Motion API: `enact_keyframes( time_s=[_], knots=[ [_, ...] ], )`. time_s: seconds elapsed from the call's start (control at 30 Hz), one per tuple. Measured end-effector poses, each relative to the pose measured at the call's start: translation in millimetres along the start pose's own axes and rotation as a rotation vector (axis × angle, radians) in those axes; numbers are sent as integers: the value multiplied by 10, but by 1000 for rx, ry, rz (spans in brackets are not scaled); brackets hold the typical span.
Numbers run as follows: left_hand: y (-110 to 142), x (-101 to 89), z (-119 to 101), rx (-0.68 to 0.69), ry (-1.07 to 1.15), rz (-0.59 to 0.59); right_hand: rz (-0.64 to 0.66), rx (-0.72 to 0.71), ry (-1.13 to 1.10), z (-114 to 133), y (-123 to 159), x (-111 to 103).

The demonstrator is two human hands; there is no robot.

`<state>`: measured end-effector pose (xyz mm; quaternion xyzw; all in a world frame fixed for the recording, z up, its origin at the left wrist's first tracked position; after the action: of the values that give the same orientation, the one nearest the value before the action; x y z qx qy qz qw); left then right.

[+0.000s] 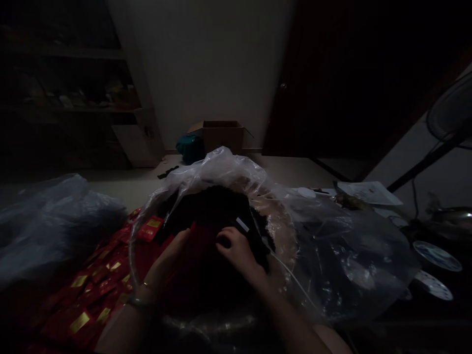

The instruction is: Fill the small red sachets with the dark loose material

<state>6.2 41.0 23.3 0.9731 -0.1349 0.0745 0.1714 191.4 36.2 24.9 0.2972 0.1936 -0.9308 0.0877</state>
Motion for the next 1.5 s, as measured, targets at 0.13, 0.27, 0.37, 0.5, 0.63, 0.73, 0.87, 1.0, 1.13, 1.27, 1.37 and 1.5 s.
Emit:
enact_keyframes(
  time_s=[0.13,0.27,0.37,0.5,0.63,0.73,0.87,1.0,1.13,1.27,1.37,1.5],
  knots=[
    [-3,67,13,36,-50,3,-234,184,-279,-20,-103,-342],
    [-3,175,-8,109,-183,46,-349,223,-419,101,-104,-451],
    [-11,229,-5,137,-245,72,-347,148,-397,231,-86,-393],
    [-34,234,15,206,-277,93,-314,65,-302,341,-62,-286],
    [-71,215,55,230,-284,94,-331,22,-211,344,-45,-220],
    [-96,209,81,227,-318,79,-385,-18,-174,322,-39,-186],
    [-105,214,96,246,-352,71,-443,-20,-144,292,-36,-147],
    [-110,234,111,288,-337,68,-422,6,-127,279,-32,-109],
    [-133,241,139,311,-204,29,-337,-16,-118,289,-14,-58],
    [-165,198,159,315,-207,-119,-340,13,-82,246,8,-3],
    [-187,171,177,331,-221,-187,-315,17,-29,212,0,12],
    [-182,189,204,363,-290,-127,-52,42,-36,218,-44,-38]
  ],
)
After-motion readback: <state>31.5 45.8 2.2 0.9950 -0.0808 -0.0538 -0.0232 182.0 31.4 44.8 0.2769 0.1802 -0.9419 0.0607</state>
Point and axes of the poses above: each hand's wrist, its own y-axis away from the middle knuckle, its own x-axis out of the palm, z = x × y, the point moved 2 cm from there along -y, towards the middle knuckle, and after that the axes turned 3 degrees about -x, right-handed, at the moved point
